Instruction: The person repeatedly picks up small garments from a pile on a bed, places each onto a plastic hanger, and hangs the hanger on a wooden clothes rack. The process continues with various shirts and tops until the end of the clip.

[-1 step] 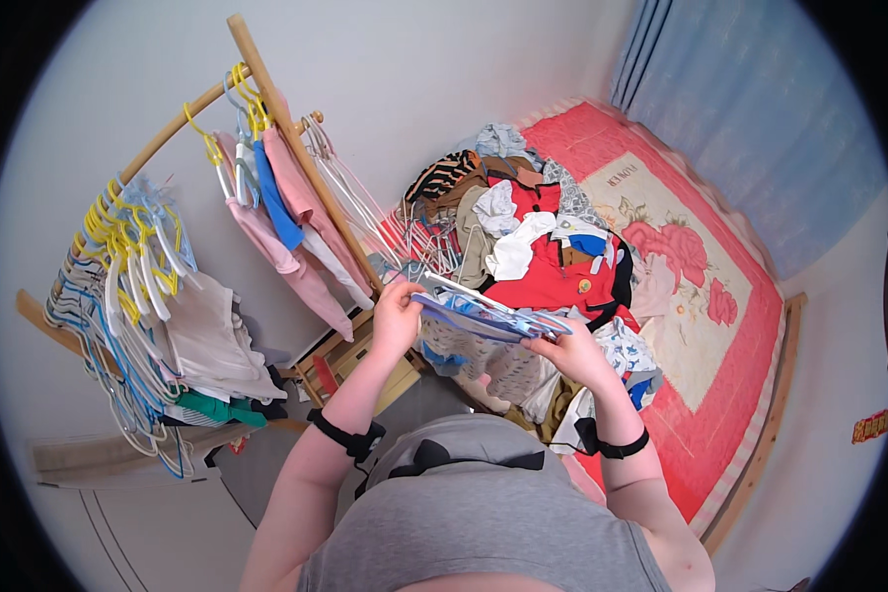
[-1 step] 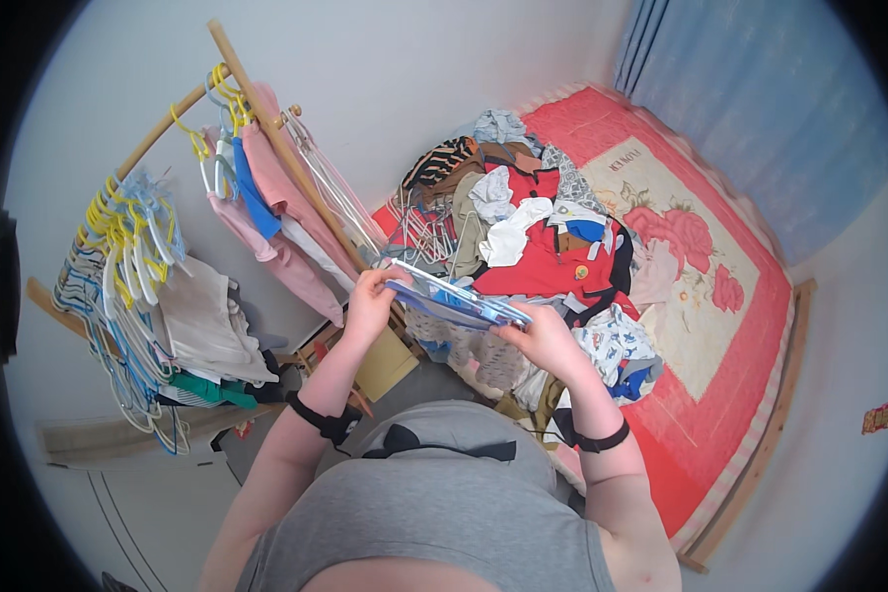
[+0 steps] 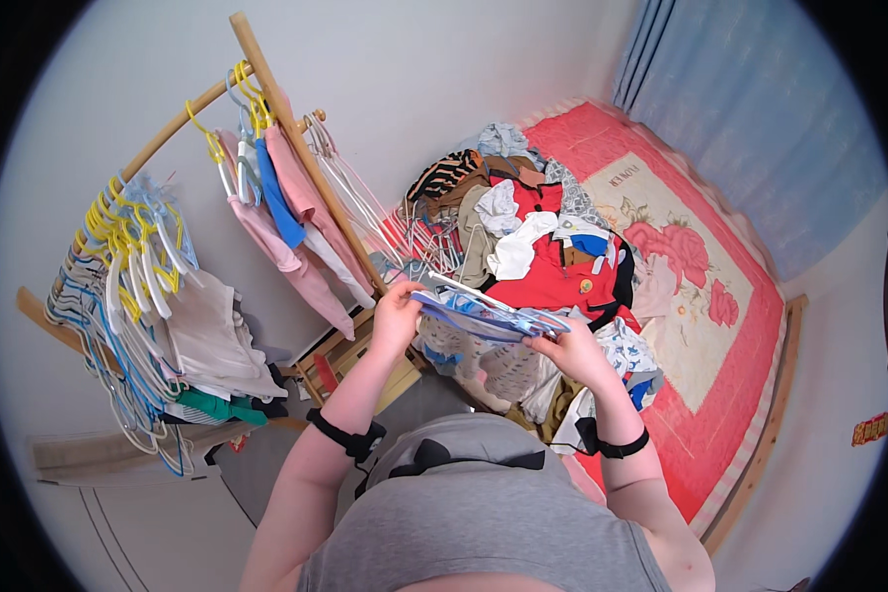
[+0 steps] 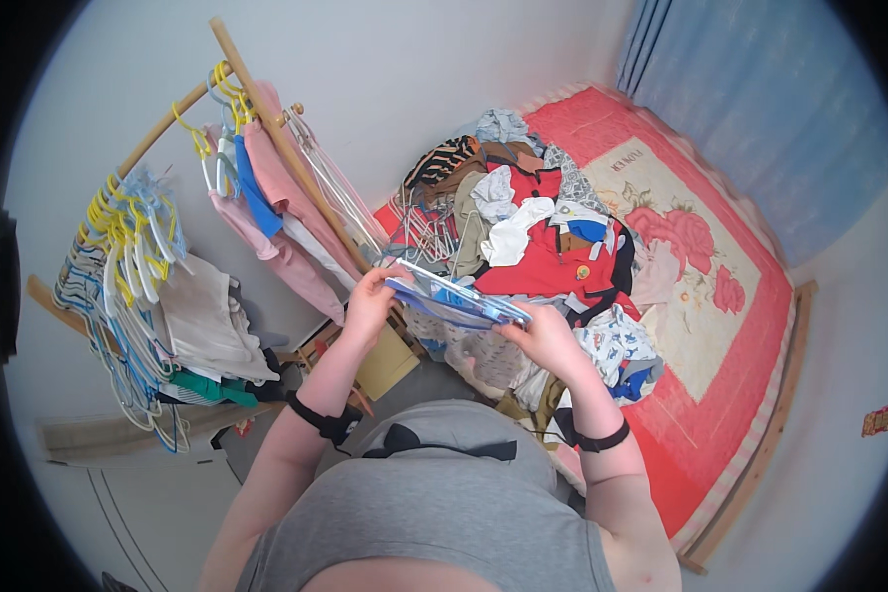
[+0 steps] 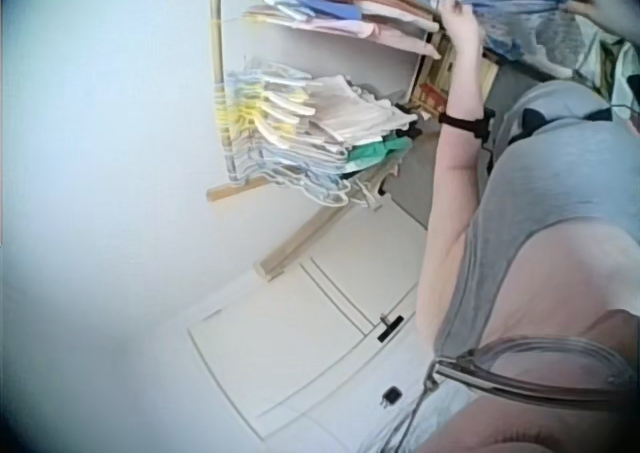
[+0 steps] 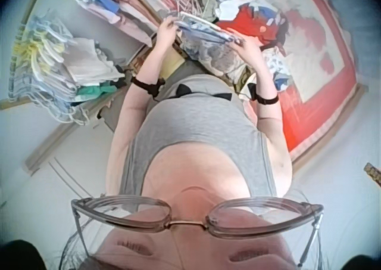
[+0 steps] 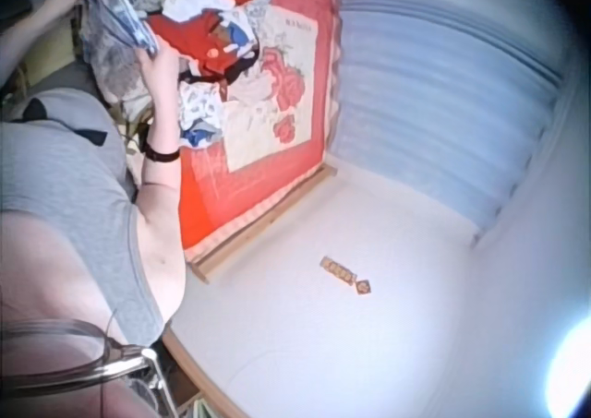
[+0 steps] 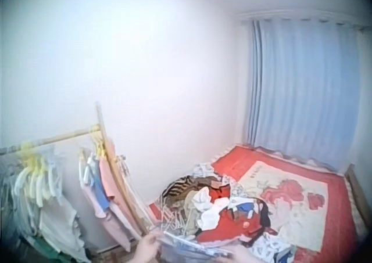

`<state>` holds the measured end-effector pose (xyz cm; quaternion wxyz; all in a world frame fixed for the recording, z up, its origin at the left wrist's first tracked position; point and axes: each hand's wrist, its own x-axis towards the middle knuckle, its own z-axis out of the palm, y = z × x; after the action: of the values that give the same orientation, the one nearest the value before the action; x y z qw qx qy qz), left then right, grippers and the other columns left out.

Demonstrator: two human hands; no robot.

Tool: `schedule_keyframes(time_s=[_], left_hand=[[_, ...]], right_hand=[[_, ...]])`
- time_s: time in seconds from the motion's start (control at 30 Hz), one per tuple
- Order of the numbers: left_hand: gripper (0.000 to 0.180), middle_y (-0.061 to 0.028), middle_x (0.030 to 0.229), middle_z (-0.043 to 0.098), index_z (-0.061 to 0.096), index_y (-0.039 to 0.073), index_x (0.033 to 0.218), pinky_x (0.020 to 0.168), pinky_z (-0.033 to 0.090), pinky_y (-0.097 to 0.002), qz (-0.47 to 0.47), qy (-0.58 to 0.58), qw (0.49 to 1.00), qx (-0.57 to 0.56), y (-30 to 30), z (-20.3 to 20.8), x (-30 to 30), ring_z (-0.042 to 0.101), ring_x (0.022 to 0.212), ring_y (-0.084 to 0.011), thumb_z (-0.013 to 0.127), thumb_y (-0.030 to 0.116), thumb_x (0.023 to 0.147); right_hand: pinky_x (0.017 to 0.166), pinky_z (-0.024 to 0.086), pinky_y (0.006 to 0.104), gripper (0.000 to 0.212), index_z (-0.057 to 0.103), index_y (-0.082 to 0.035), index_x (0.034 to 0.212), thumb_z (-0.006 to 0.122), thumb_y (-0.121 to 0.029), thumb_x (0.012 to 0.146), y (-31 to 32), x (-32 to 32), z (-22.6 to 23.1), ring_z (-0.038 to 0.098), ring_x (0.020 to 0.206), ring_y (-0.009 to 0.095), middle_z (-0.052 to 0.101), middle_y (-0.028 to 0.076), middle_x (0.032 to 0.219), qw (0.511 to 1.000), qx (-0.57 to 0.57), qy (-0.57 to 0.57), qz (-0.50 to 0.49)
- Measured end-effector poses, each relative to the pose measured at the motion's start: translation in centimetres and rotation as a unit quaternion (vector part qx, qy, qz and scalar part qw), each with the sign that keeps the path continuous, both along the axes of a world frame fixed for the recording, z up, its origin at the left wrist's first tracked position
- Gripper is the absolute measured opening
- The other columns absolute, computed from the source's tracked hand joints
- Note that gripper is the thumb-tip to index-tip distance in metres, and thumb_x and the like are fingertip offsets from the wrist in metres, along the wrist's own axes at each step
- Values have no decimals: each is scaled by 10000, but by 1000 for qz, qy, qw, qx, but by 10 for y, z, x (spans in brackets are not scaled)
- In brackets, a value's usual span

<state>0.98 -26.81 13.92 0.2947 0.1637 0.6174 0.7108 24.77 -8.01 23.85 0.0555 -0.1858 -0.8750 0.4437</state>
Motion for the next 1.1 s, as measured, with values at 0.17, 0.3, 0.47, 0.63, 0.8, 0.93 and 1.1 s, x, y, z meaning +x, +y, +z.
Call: schedule_keyframes(time_s=[0.17,0.3,0.47,0.63,0.8,0.93,1.1], left_hand=[[194,-107,1152,653,606,-4,1098,892,537,-338,-10,-259,962,79,-3,32,5,651,1047,-206,511,68,945],[181,-80,1006,686,632,-16,1029,823,544,-316,-11,-228,972,62,-5,41,-2,680,917,-180,546,90,910],[202,-42,901,695,680,-18,1007,712,510,-257,23,-123,992,-22,-11,34,-13,657,783,-118,567,126,922],[195,-23,896,679,689,-7,1004,687,488,-243,66,61,990,-110,-8,28,-12,603,735,-91,680,125,861],[182,-42,853,568,645,26,933,661,482,-289,136,375,907,-132,-8,42,-7,561,720,-166,728,71,778],[166,-78,762,497,599,25,890,641,474,-313,115,416,888,-159,-13,62,0,531,658,-200,722,52,781],[145,-87,631,444,548,14,853,579,441,-335,89,380,905,-170,-18,52,-2,481,555,-186,683,17,802]], right_hand=[[650,484,358,250,661,-36,1077,705,-165,868,8,-6,-32,603,696,235,671,136,803,999,48,-19,-9],[622,473,378,261,650,-44,1075,676,-236,899,-1,-9,-23,626,675,297,627,160,734,999,13,9,-31],[670,476,286,231,656,-12,1148,576,-152,982,-2,1,8,579,699,125,615,62,753,998,-52,22,13],[683,495,286,231,655,3,1132,542,-149,1001,-12,-5,20,599,701,122,637,57,764,995,-80,-1,60],[642,492,362,229,637,-23,1052,531,-219,996,-26,-24,26,640,670,232,625,145,713,997,-61,-16,42],[633,494,363,240,636,-23,1038,534,-235,996,-26,-30,18,643,656,230,630,140,706,999,-5,-32,31],[618,483,360,257,638,-11,966,532,-244,993,-19,-29,24,627,633,218,625,125,684,998,-41,-19,30]])
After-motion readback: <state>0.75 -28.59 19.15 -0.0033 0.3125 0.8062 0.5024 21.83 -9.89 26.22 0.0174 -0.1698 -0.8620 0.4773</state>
